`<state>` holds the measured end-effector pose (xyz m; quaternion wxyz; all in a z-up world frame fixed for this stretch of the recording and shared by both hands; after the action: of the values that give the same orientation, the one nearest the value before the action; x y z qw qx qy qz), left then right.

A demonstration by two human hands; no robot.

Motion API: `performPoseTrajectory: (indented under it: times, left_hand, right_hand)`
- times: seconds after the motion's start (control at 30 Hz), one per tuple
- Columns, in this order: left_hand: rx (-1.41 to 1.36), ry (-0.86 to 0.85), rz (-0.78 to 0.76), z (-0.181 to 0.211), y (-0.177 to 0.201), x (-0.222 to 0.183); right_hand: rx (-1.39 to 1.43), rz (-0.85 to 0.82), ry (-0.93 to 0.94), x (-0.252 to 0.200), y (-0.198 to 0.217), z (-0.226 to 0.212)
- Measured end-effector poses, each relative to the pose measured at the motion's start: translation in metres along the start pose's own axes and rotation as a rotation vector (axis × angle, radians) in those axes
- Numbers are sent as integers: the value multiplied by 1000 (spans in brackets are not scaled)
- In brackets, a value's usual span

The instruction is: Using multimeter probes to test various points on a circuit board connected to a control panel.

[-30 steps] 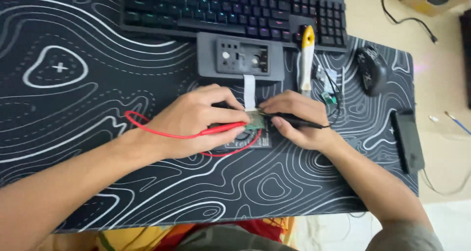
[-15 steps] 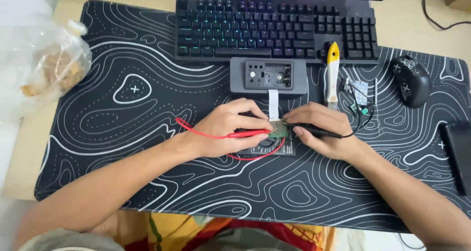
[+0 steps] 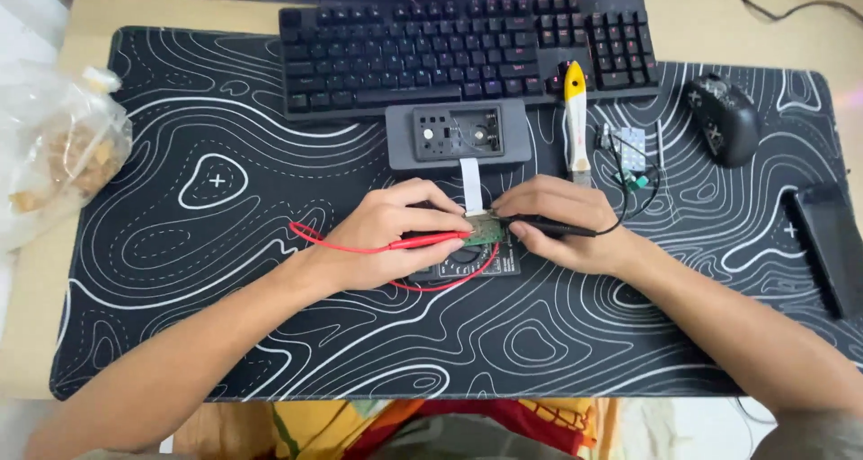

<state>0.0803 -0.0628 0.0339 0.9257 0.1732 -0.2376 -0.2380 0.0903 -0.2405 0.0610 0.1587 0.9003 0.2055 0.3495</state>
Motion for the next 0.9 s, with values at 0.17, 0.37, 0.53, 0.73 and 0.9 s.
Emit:
performPoseTrajectory:
  times: [0.17, 0.37, 0.53, 0.73, 0.9]
  left_hand:
    - [2, 14, -21, 2, 0, 1]
    - [15, -51, 22, 2, 0, -2]
    - [95, -110, 33, 3, 1, -3]
    - [83, -98, 9, 0, -2, -4]
    - [113, -175, 60, -1, 0, -5]
  right_hand:
    - [-14, 10, -22, 0, 1, 1]
    - [4, -4, 0, -3, -1, 1]
    - [-4, 2, 25, 0, -1, -2]
    - [-8, -15, -13, -3, -1, 1]
    - [-79, -58, 10, -5, -2, 8]
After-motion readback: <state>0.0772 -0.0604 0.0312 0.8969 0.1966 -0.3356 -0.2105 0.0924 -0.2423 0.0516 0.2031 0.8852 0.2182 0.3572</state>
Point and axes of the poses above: each hand's wrist, its own x-axis towards the middle knuckle, its own y-axis out of the back of the hand, z = x × y, the point moved 10 cm from there along x, towards the middle knuckle, and after that the axes turned 7 degrees about z, right-handed, at the moved point
